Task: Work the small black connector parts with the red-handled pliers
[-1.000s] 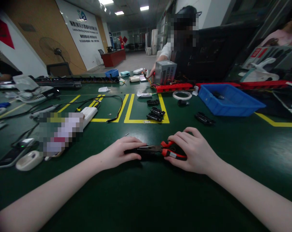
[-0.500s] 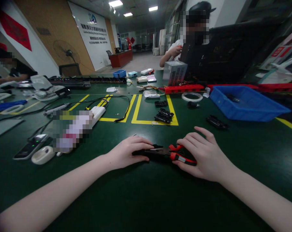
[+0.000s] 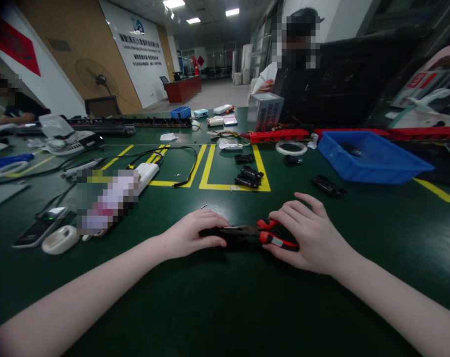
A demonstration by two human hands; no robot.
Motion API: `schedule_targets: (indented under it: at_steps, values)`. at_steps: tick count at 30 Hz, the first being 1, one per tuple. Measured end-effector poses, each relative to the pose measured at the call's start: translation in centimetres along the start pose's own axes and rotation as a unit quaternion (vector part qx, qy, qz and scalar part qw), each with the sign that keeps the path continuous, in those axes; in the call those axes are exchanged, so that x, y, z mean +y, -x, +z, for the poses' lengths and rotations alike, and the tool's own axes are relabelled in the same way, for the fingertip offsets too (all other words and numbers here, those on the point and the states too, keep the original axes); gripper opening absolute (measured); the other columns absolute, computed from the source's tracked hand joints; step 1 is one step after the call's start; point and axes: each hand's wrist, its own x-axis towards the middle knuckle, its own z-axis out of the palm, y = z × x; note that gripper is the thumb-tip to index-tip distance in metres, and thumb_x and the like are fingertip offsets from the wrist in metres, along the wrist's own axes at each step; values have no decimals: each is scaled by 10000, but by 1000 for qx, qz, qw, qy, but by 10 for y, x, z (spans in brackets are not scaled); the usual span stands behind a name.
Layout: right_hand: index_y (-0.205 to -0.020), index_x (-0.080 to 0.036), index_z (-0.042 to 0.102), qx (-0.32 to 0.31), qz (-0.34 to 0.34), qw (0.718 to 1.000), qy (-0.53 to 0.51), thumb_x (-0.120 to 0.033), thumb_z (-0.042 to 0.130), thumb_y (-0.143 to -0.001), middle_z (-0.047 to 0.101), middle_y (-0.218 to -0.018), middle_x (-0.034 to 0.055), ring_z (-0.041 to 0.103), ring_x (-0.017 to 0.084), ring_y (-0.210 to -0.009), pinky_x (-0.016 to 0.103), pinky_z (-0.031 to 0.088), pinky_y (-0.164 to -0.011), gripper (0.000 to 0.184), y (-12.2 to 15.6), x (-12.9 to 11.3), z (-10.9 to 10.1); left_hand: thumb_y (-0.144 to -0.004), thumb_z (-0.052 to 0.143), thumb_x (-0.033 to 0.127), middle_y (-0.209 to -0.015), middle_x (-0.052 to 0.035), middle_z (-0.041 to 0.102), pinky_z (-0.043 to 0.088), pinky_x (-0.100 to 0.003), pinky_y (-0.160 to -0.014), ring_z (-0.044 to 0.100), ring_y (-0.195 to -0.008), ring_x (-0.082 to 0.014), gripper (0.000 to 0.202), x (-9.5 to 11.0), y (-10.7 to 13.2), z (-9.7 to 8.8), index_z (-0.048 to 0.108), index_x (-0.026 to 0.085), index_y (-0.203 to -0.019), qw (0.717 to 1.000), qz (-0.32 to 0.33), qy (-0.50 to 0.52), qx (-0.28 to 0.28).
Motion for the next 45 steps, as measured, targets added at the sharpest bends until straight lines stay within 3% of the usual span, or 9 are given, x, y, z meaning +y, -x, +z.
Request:
schedule_targets:
  at_steps: [6,12,16,22,35,45]
  values:
    - [-1094,-205,578,-12,-5,1000,1,-454,650,-809,653,-914,80,639,286,-885,555,350,-1026,385,0,-1,-1,-897,687,251,-1266,-78,633,469,-375,-988,599,-1148,-216,326,-1,0,3,617,199,-1212,1000,7,-15,23]
    - [-1095,-190,575,-18,-3,1000,-5,-469,636,-827,655,-905,78,631,270,-879,534,341,-1029,392,-2,-2,1,-866,708,172,-1269,-82,629,470,-383,-995,588,-1164,-221,354,-2,1,6,614,187,-1206,999,12,-36,39]
    - [-1094,-190,576,-20,-4,1000,-9,-461,628,-831,656,-907,78,629,269,-879,531,340,-1025,382,-2,-2,1,-882,705,245,-1256,-67,637,459,-360,-971,596,-1139,-212,334,-1,1,4,616,185,-1199,999,7,-32,37]
    - [-1102,-190,571,-6,0,1000,-1,-463,605,-846,658,-898,77,632,270,-867,529,359,-1002,376,-1,-1,0,-965,588,371,-974,-31,707,448,-303,-824,639,-923,-179,226,1,0,0,669,172,-1037,1000,-28,-11,8]
    - [-1184,-223,554,18,18,1000,1,-433,632,-835,686,-1001,105,652,303,-895,533,394,-957,415,-4,-5,-3,-880,708,339,-1097,-64,686,465,-343,-916,623,-1012,-205,287,-4,0,4,650,162,-1099,1000,-14,9,25]
    - [-1160,-179,573,8,-6,1000,-1,-444,635,-849,703,-973,94,666,257,-847,464,414,-903,413,-3,-3,-1,-864,727,286,-1161,-75,667,479,-359,-962,602,-1090,-214,334,0,1,2,631,172,-1163,999,-9,11,52]
